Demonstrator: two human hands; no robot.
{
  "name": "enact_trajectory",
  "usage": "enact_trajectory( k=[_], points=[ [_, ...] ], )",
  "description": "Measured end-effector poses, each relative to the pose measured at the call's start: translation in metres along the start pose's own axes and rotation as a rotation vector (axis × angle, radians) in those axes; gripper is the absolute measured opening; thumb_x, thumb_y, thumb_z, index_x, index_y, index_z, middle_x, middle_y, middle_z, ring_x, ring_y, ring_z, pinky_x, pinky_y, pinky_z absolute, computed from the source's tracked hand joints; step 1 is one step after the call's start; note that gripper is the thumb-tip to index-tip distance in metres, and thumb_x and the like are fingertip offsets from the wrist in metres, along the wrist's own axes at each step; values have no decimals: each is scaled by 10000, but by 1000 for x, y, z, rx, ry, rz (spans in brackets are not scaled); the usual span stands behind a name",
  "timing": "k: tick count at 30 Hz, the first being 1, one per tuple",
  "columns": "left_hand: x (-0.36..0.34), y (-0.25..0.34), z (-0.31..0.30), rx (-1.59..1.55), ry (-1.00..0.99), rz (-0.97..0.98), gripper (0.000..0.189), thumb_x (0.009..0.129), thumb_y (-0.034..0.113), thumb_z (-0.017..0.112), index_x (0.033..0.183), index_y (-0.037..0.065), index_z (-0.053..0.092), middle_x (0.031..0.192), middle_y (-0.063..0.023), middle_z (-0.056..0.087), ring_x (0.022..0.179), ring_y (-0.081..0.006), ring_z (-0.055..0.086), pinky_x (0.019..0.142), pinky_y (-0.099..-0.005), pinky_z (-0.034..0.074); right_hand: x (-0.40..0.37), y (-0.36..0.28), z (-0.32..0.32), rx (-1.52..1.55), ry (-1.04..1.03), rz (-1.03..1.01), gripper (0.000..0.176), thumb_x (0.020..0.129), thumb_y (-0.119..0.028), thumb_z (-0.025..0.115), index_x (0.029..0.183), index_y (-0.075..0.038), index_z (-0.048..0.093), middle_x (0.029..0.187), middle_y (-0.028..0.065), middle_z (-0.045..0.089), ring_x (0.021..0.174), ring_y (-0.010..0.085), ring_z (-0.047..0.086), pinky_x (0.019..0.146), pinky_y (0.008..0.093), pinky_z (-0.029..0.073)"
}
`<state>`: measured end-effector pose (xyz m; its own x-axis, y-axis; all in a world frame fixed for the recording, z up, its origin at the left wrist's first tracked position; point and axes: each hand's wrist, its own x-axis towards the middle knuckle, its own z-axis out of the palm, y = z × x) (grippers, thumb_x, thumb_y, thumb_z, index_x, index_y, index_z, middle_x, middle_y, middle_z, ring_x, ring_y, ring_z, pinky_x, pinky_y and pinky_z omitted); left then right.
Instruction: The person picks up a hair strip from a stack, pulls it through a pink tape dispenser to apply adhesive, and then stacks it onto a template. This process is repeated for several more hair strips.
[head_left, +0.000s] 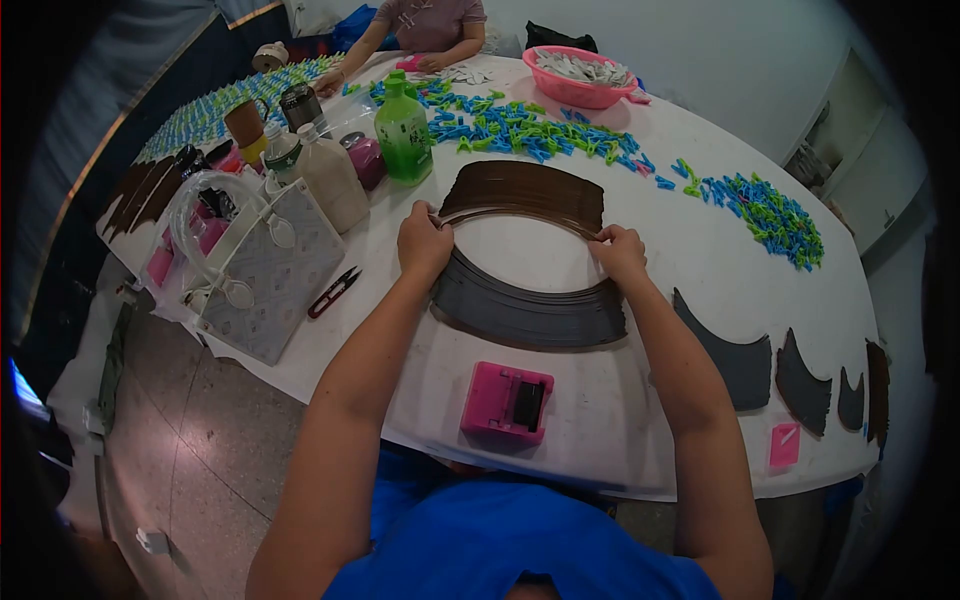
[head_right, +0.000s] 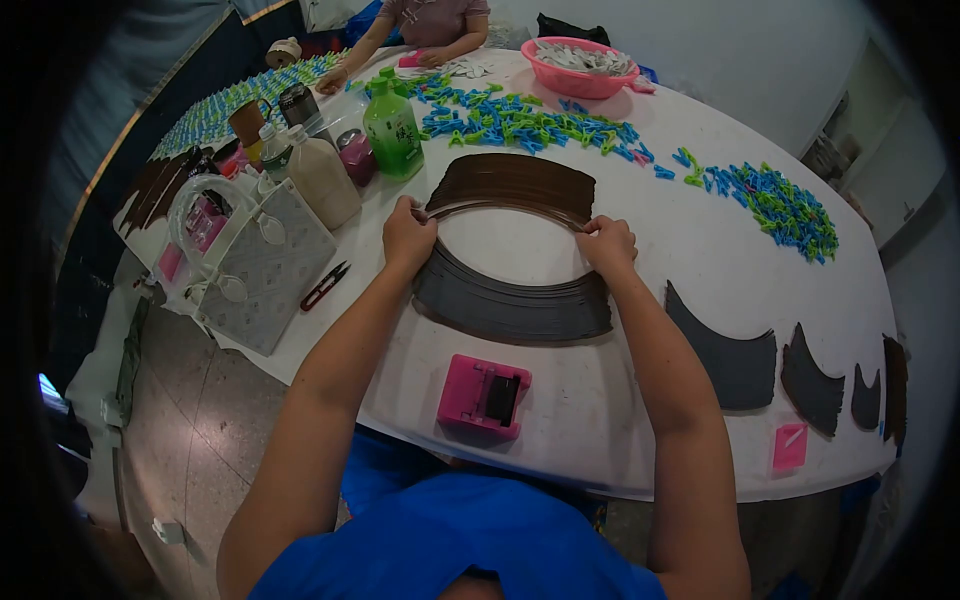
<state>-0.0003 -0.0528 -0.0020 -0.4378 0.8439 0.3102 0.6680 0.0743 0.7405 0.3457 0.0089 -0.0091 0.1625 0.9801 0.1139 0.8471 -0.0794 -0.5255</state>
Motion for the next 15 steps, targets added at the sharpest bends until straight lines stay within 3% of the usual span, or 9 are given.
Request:
enact_trajectory(
  k=[3, 7, 9, 15],
  points=[
    [0, -1, 2, 43, 22, 4, 371, 821, 138, 732, 1143, 22, 591, 1037, -185, 696, 1059, -397, 659, 901, -486, 535, 5, 2, -3, 41, -114, 43, 246, 790, -351, 785, 997, -218, 800, 1159, 113, 690, 1162, 353, 655, 1009, 525, 500],
    [1, 1, 4, 55, 92, -12, 516, 828, 148, 750, 1255, -7, 506, 1249, -257, 614, 1187, -447, 590, 987, -508, 503, 4, -4, -4, 54, -141, 86, 254, 787, -353, 788, 1001, -215, 802, 1157, 104, 705, 1162, 346, 658, 1015, 516, 497],
    [4, 1, 5, 58, 84, -29, 532, 833, 154, 752, 1268, -9, 493, 1254, -268, 608, 1184, -455, 592, 994, -515, 502, 3, -2, 1, -6, -4, 36, 314, 757, -367, 824, 1002, -172, 802, 979, 81, 768, 979, 296, 722, 904, 460, 540],
    [3, 7, 4, 91, 96, -50, 542, 845, 165, 754, 1271, -27, 479, 1254, -293, 603, 1181, -468, 598, 1003, -520, 501, 4, -4, 0, -8, -32, 56, 329, 759, -375, 823, 1025, -183, 795, 974, 55, 760, 987, 285, 716, 914, 481, 521]
  ],
)
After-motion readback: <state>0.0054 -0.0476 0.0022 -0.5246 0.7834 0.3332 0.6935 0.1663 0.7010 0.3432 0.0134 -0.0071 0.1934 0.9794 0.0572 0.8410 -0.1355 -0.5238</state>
